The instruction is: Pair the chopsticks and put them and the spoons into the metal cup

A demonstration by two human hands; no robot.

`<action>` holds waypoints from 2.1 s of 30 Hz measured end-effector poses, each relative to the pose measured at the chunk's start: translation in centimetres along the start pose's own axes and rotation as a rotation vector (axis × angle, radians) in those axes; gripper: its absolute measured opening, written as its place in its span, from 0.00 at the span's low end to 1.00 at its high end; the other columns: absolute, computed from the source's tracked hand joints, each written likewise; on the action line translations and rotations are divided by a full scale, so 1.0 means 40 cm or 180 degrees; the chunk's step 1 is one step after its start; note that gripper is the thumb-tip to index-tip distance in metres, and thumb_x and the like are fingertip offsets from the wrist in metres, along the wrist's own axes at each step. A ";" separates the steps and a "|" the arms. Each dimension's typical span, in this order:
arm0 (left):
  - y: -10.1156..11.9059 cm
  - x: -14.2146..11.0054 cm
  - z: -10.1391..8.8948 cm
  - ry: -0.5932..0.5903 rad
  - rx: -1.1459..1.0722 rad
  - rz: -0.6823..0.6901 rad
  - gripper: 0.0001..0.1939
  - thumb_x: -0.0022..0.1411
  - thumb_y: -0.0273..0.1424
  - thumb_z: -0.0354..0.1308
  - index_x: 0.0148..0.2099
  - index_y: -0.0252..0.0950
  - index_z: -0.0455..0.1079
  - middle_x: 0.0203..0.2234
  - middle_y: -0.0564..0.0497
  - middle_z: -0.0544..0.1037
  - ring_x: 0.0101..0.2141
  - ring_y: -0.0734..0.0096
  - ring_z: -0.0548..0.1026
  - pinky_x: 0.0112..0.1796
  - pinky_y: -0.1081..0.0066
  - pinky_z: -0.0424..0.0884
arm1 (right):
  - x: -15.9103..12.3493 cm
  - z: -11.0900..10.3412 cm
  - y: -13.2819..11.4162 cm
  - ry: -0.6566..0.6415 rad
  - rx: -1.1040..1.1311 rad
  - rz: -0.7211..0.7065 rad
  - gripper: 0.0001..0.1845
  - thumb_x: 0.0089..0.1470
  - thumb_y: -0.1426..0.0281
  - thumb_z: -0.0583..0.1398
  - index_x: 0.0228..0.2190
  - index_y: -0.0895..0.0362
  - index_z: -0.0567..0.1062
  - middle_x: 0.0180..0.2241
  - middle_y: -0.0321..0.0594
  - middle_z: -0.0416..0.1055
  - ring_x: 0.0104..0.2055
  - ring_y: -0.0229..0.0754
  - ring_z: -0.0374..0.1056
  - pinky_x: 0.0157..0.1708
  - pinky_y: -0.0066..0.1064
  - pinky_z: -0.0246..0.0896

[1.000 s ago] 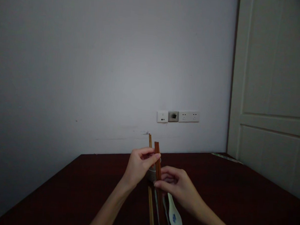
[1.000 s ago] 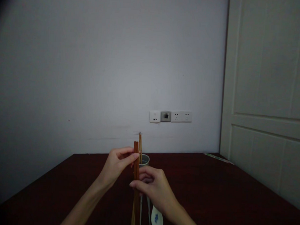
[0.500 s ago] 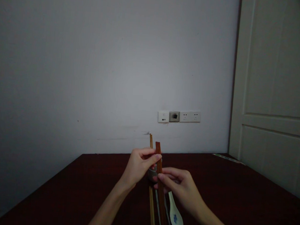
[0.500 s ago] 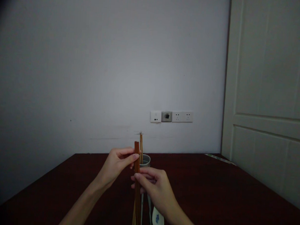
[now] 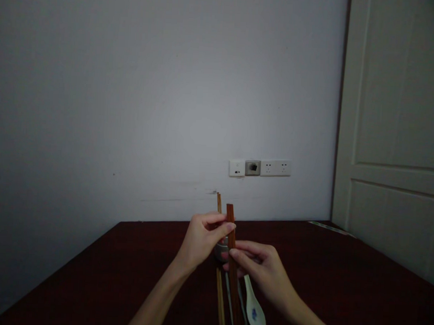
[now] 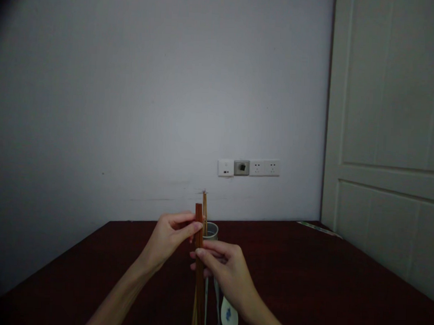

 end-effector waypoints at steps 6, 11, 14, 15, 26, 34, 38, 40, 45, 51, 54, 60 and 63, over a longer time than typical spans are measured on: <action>-0.002 -0.002 0.002 0.0075 0.0009 0.0015 0.14 0.52 0.37 0.57 0.31 0.30 0.73 0.23 0.50 0.70 0.23 0.77 0.64 0.23 0.78 0.62 | 0.002 -0.001 0.005 0.0029 -0.0010 0.0014 0.22 0.44 0.56 0.59 0.34 0.61 0.75 0.31 0.48 0.75 0.31 0.45 0.73 0.26 0.30 0.66; -0.006 -0.001 0.001 0.0097 0.0017 0.0031 0.14 0.51 0.38 0.57 0.31 0.29 0.73 0.22 0.50 0.70 0.23 0.76 0.64 0.22 0.78 0.62 | 0.004 -0.003 0.008 0.0007 0.0038 0.0014 0.22 0.44 0.55 0.59 0.34 0.62 0.75 0.32 0.48 0.75 0.31 0.45 0.73 0.26 0.29 0.66; -0.005 -0.002 0.001 0.0157 -0.0001 0.0000 0.14 0.51 0.37 0.58 0.31 0.29 0.73 0.24 0.49 0.72 0.24 0.74 0.66 0.25 0.76 0.63 | 0.004 -0.002 0.008 -0.0002 0.0028 0.0024 0.21 0.45 0.56 0.59 0.34 0.62 0.75 0.32 0.48 0.75 0.31 0.45 0.73 0.26 0.29 0.66; -0.004 -0.003 0.002 0.0166 -0.0033 -0.0018 0.14 0.51 0.37 0.58 0.31 0.29 0.73 0.25 0.48 0.73 0.25 0.73 0.68 0.26 0.76 0.64 | 0.004 -0.001 0.008 0.0000 0.0024 0.0025 0.21 0.45 0.57 0.60 0.34 0.62 0.75 0.32 0.48 0.75 0.31 0.45 0.73 0.26 0.29 0.66; 0.013 -0.001 -0.008 0.0117 -0.0196 -0.0134 0.13 0.50 0.36 0.58 0.31 0.30 0.74 0.27 0.45 0.76 0.29 0.67 0.72 0.31 0.71 0.67 | 0.030 -0.082 -0.058 0.0237 -0.0467 -0.0237 0.22 0.42 0.59 0.61 0.38 0.58 0.75 0.34 0.44 0.75 0.35 0.44 0.70 0.34 0.35 0.68; 0.018 -0.003 -0.012 0.0091 -0.0258 -0.0082 0.11 0.51 0.33 0.58 0.35 0.31 0.75 0.30 0.45 0.77 0.33 0.65 0.72 0.35 0.69 0.67 | 0.060 -0.061 -0.180 0.0602 -0.1222 -0.1205 0.16 0.43 0.62 0.61 0.36 0.56 0.76 0.33 0.42 0.74 0.34 0.42 0.69 0.28 0.30 0.68; 0.015 -0.002 -0.013 0.0055 -0.0237 -0.0047 0.12 0.52 0.32 0.58 0.38 0.32 0.75 0.31 0.46 0.77 0.34 0.66 0.73 0.35 0.69 0.67 | 0.078 -0.032 -0.181 0.0574 -0.1429 -0.1502 0.13 0.46 0.63 0.60 0.34 0.56 0.76 0.32 0.42 0.73 0.35 0.41 0.68 0.28 0.30 0.67; 0.012 -0.002 -0.014 0.0024 -0.0193 -0.0003 0.12 0.52 0.32 0.58 0.38 0.33 0.75 0.31 0.47 0.77 0.34 0.65 0.73 0.35 0.69 0.67 | 0.085 -0.030 -0.174 0.0639 -0.1512 -0.1543 0.12 0.46 0.64 0.59 0.33 0.56 0.76 0.31 0.41 0.72 0.34 0.40 0.68 0.28 0.28 0.66; 0.005 -0.002 -0.011 -0.0044 -0.0091 0.0078 0.12 0.53 0.32 0.57 0.39 0.33 0.75 0.31 0.47 0.77 0.34 0.66 0.72 0.36 0.70 0.67 | 0.095 -0.034 -0.150 0.0583 -0.1502 -0.1522 0.09 0.46 0.67 0.60 0.32 0.56 0.75 0.32 0.41 0.72 0.34 0.39 0.68 0.28 0.27 0.65; -0.005 0.006 -0.007 -0.0217 0.0037 0.0053 0.12 0.54 0.32 0.56 0.39 0.33 0.74 0.30 0.47 0.77 0.33 0.67 0.72 0.35 0.71 0.66 | 0.105 -0.045 -0.129 0.0415 -0.1357 -0.1480 0.08 0.47 0.67 0.59 0.30 0.57 0.75 0.30 0.40 0.71 0.33 0.39 0.67 0.24 0.26 0.65; -0.007 0.009 -0.007 -0.0257 0.0055 0.0064 0.12 0.54 0.32 0.56 0.39 0.33 0.75 0.30 0.47 0.77 0.33 0.68 0.72 0.35 0.71 0.66 | 0.107 -0.049 -0.127 0.0332 -0.1283 -0.1477 0.07 0.47 0.67 0.59 0.29 0.57 0.75 0.30 0.40 0.71 0.32 0.38 0.67 0.23 0.25 0.64; -0.003 0.009 -0.005 -0.0333 0.0110 0.0079 0.11 0.55 0.32 0.55 0.39 0.33 0.75 0.29 0.48 0.77 0.33 0.69 0.71 0.35 0.72 0.65 | 0.111 -0.052 -0.123 0.0242 -0.1159 -0.1428 0.08 0.47 0.67 0.59 0.29 0.57 0.75 0.30 0.41 0.71 0.29 0.37 0.67 0.22 0.26 0.65; -0.004 0.009 -0.006 -0.0355 0.0136 0.0093 0.11 0.55 0.31 0.55 0.38 0.33 0.75 0.29 0.48 0.77 0.32 0.70 0.71 0.35 0.72 0.65 | 0.112 -0.055 -0.120 0.0226 -0.1108 -0.1379 0.08 0.46 0.67 0.59 0.29 0.57 0.75 0.30 0.41 0.71 0.30 0.37 0.67 0.23 0.26 0.65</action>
Point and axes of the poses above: each hand's wrist, its own x-axis towards the middle knuckle, its own z-axis out of the palm, y = z × x, the point moved 1 cm from there along x, towards the middle knuckle
